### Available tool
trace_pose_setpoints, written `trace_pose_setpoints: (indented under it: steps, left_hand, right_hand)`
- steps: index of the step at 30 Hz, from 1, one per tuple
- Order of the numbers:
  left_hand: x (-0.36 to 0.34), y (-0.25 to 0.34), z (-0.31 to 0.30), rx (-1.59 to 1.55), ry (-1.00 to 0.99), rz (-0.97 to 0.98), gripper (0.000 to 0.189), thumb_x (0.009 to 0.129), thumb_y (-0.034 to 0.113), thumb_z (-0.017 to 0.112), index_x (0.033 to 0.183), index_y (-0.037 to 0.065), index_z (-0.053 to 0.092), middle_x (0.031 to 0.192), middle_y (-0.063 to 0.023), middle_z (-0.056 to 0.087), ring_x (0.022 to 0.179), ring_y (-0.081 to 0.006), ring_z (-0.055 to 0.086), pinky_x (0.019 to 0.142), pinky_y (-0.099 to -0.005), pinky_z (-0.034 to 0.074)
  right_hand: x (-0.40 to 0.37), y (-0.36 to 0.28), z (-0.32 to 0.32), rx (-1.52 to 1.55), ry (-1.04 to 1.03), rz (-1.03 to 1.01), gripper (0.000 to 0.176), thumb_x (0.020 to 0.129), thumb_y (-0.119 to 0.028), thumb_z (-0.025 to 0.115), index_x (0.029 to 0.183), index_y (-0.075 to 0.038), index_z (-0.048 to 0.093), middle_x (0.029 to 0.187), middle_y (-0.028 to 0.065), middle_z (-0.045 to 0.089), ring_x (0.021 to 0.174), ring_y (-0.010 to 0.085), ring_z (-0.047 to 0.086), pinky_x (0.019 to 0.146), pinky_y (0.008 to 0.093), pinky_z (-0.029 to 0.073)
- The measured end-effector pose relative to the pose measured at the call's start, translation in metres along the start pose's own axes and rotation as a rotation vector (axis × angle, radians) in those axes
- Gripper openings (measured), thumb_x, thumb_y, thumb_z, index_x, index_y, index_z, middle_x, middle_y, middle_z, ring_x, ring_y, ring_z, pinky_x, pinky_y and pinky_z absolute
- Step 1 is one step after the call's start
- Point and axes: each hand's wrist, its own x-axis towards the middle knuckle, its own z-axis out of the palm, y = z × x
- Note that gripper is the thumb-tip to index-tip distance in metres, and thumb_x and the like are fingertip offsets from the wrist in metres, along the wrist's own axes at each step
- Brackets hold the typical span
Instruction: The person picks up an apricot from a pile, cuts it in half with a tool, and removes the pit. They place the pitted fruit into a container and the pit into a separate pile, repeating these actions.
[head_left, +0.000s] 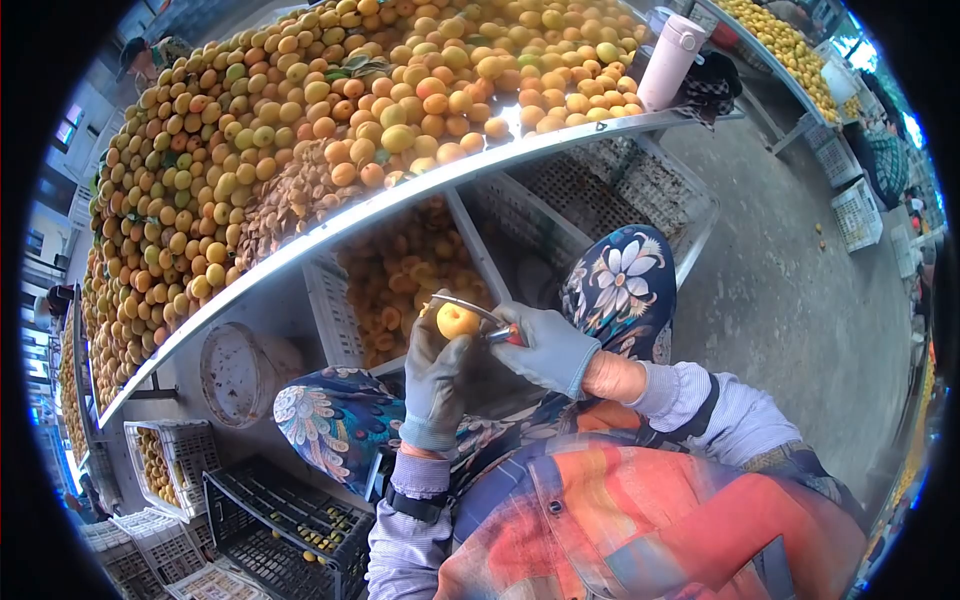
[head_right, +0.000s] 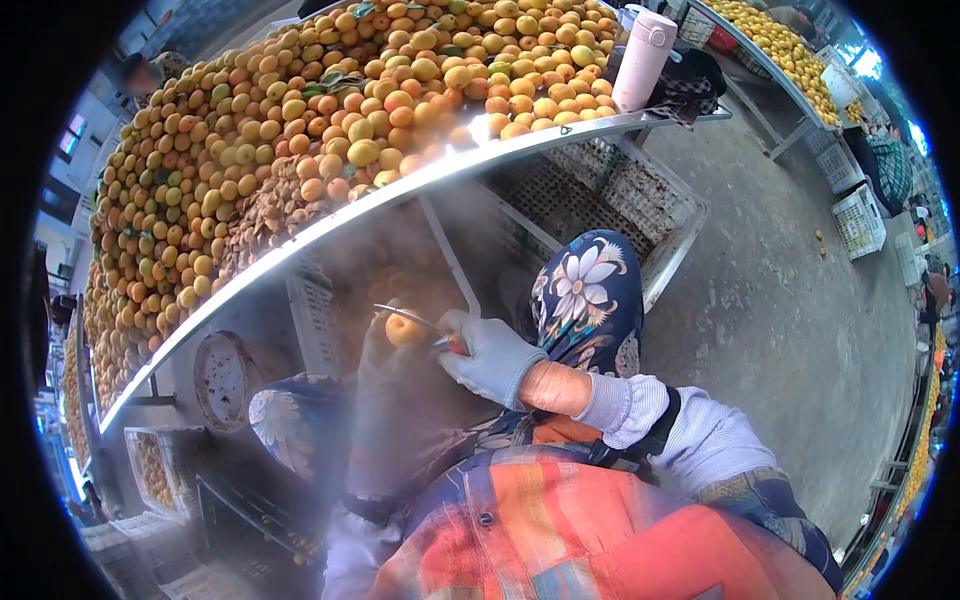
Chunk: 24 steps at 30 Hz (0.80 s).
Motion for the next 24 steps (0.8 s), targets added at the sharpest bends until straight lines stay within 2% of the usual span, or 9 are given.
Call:
trace_pose_setpoints:
  steps: [7, 10, 12, 13, 15, 19, 21, 22, 24]
  left_hand:
    - [0.0, -0.002, -0.001, -0.028, 0.003, -0.031, 0.055, 0.087, 0.004, 0.063, 0.137, 0.001, 0.04, 0.119, -0.0059, 0.056, 0.103, -0.013, 0.057, 0.089, -0.0239, 0.047]
    - [0.0, 0.0, 0.002, 0.011, 0.012, -0.026, 0.056, 0.086, 0.003, 0.064, 0.136, 0.001, 0.041, 0.118, -0.0053, 0.056, 0.103, -0.013, 0.057, 0.089, -0.0242, 0.047]
    - [0.002, -0.002, 0.001, 0.017, 0.015, -0.023, 0.056, 0.085, 0.001, 0.064, 0.136, 0.0, 0.041, 0.118, -0.0056, 0.056, 0.103, -0.0133, 0.057, 0.089, -0.0245, 0.047]
    - [0.002, -0.003, 0.0, 0.024, 0.019, -0.019, 0.057, 0.084, 0.0, 0.065, 0.136, 0.0, 0.041, 0.119, -0.0059, 0.056, 0.103, -0.0135, 0.057, 0.09, -0.0248, 0.047]
    - [0.003, -0.004, 0.0, 0.028, 0.031, -0.02, 0.057, 0.083, -0.002, 0.065, 0.135, -0.001, 0.041, 0.119, -0.0063, 0.056, 0.104, -0.014, 0.057, 0.091, -0.0252, 0.047]
    - [0.006, -0.007, -0.006, 0.066, 0.034, 0.018, 0.056, 0.081, -0.005, 0.066, 0.132, -0.002, 0.044, 0.119, -0.0075, 0.056, 0.106, -0.0149, 0.057, 0.094, -0.026, 0.046]
    - [0.004, 0.001, -0.002, 0.086, 0.05, 0.007, 0.054, 0.08, -0.005, 0.067, 0.13, -0.003, 0.046, 0.119, -0.0074, 0.057, 0.105, -0.0146, 0.057, 0.094, -0.026, 0.046]
    - [0.003, 0.003, 0.0, 0.106, 0.062, -0.002, 0.053, 0.08, -0.004, 0.068, 0.129, -0.003, 0.048, 0.118, -0.0074, 0.058, 0.105, -0.0143, 0.057, 0.094, -0.0261, 0.046]
    - [0.004, 0.001, 0.0, 0.102, 0.047, -0.004, 0.052, 0.079, -0.004, 0.068, 0.128, -0.003, 0.049, 0.117, -0.0073, 0.058, 0.104, -0.0141, 0.057, 0.094, -0.0263, 0.046]
  right_hand:
    - [0.001, -0.001, 0.001, -0.027, -0.045, 0.056, 0.016, 0.083, -0.015, 0.058, 0.094, -0.004, 0.052, 0.061, 0.0075, 0.059, 0.052, 0.0183, 0.061, 0.049, 0.0313, 0.046]
    - [0.002, -0.001, 0.001, -0.114, -0.015, -0.009, 0.015, 0.083, -0.014, 0.057, 0.093, -0.004, 0.052, 0.062, 0.0088, 0.06, 0.054, 0.0212, 0.062, 0.051, 0.0336, 0.047]
    - [0.001, -0.008, 0.0, -0.038, -0.059, 0.114, 0.017, 0.082, -0.015, 0.056, 0.093, -0.003, 0.052, 0.063, 0.0118, 0.06, 0.058, 0.0268, 0.064, 0.054, 0.037, 0.048]
    - [0.002, -0.008, 0.0, -0.038, -0.06, 0.114, 0.017, 0.082, -0.015, 0.056, 0.093, -0.003, 0.052, 0.063, 0.0118, 0.06, 0.058, 0.0268, 0.064, 0.054, 0.037, 0.048]
    - [0.002, -0.006, 0.0, -0.057, -0.043, 0.07, 0.018, 0.082, -0.016, 0.056, 0.094, -0.003, 0.052, 0.065, 0.0163, 0.06, 0.063, 0.035, 0.063, 0.058, 0.0419, 0.048]
    - [0.009, 0.008, 0.001, -0.164, -0.047, 0.036, 0.017, 0.081, -0.014, 0.056, 0.095, -0.004, 0.053, 0.07, 0.02, 0.06, 0.07, 0.0408, 0.062, 0.061, 0.0459, 0.047]
    - [0.012, 0.017, 0.005, -0.2, 0.013, -0.086, 0.019, 0.08, -0.012, 0.055, 0.097, -0.005, 0.053, 0.073, 0.0219, 0.061, 0.075, 0.0441, 0.06, 0.064, 0.0487, 0.046]
    - [0.012, 0.019, 0.007, -0.199, 0.014, -0.085, 0.019, 0.08, -0.012, 0.055, 0.097, -0.005, 0.053, 0.073, 0.0219, 0.061, 0.075, 0.0441, 0.06, 0.064, 0.0487, 0.046]
    - [0.012, 0.02, 0.009, -0.245, 0.055, -0.04, 0.022, 0.08, -0.007, 0.056, 0.101, -0.003, 0.054, 0.08, 0.0225, 0.06, 0.079, 0.0419, 0.061, 0.065, 0.0397, 0.046]
